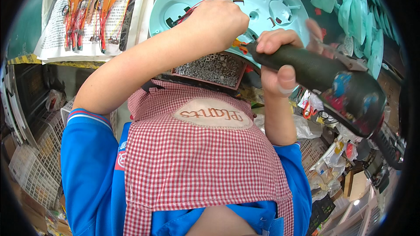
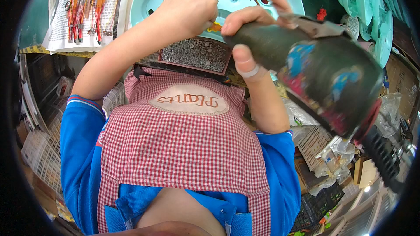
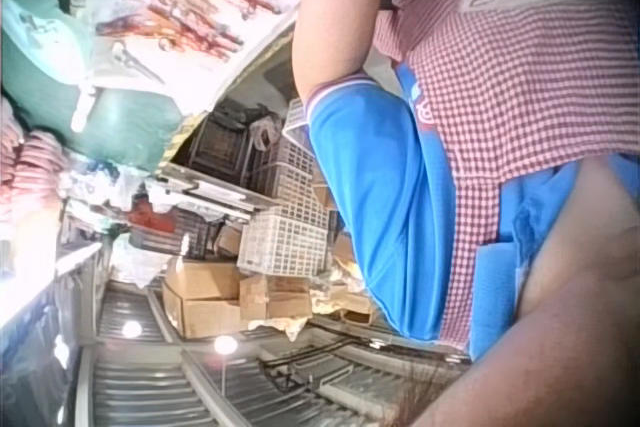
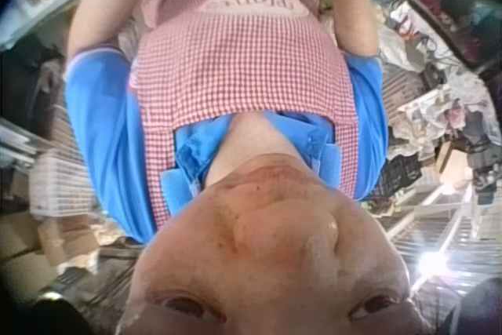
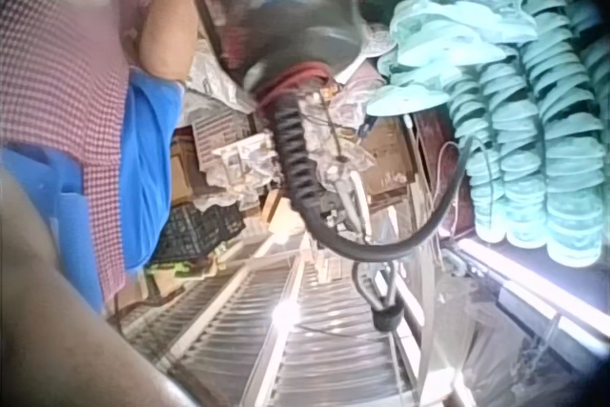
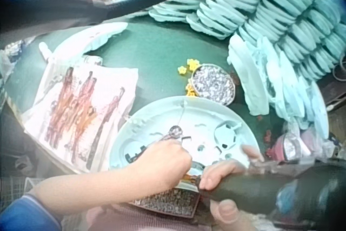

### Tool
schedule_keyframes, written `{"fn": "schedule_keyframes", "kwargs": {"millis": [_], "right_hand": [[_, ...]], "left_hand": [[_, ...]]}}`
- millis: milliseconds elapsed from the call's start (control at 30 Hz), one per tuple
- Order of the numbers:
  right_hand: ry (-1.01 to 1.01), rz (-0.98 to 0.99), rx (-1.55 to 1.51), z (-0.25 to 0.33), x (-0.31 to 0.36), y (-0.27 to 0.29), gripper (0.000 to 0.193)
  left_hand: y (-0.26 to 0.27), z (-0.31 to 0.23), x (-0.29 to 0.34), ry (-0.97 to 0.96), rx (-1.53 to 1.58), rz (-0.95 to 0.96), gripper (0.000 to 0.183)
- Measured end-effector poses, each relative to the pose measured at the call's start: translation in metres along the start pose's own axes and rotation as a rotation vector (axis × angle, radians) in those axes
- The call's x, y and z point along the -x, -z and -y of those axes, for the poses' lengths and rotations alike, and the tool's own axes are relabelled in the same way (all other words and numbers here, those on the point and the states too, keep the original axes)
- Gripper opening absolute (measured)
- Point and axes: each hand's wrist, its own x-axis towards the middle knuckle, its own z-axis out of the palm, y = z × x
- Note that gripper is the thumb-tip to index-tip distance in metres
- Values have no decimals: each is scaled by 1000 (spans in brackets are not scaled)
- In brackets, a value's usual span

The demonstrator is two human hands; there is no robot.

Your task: The person assembles light-blue plastic plates by inserting small star-shaped pieces and connecting wires using a soldering iron. They handle multiple plates, place them on a green workbench, and use tools to secure components inside the plates.

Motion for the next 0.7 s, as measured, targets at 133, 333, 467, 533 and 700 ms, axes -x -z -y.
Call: {"fn": "schedule_keyframes", "kwargs": {"millis": [133, 333, 467, 533, 700], "right_hand": [[33, 66, -169, 22, 10, 2, 93], [-235, -27, 279, 14, 71, -5, 91], [-84, 2, -85, 23, 47, -1, 91], [-71, -3, -141, 33, 39, -4, 92], [-46, 68, -158, 43, 31, -4, 84]], "left_hand": [[-11, 13, 14, -93, 156, -74, 9], [-12, 15, 38, -228, 238, -441, 12], [-12, -12, 75, -159, 310, -298, 14], [-28, -19, 82, -171, 382, -171, 14], [-41, -22, 76, -243, 323, -238, 12]]}}
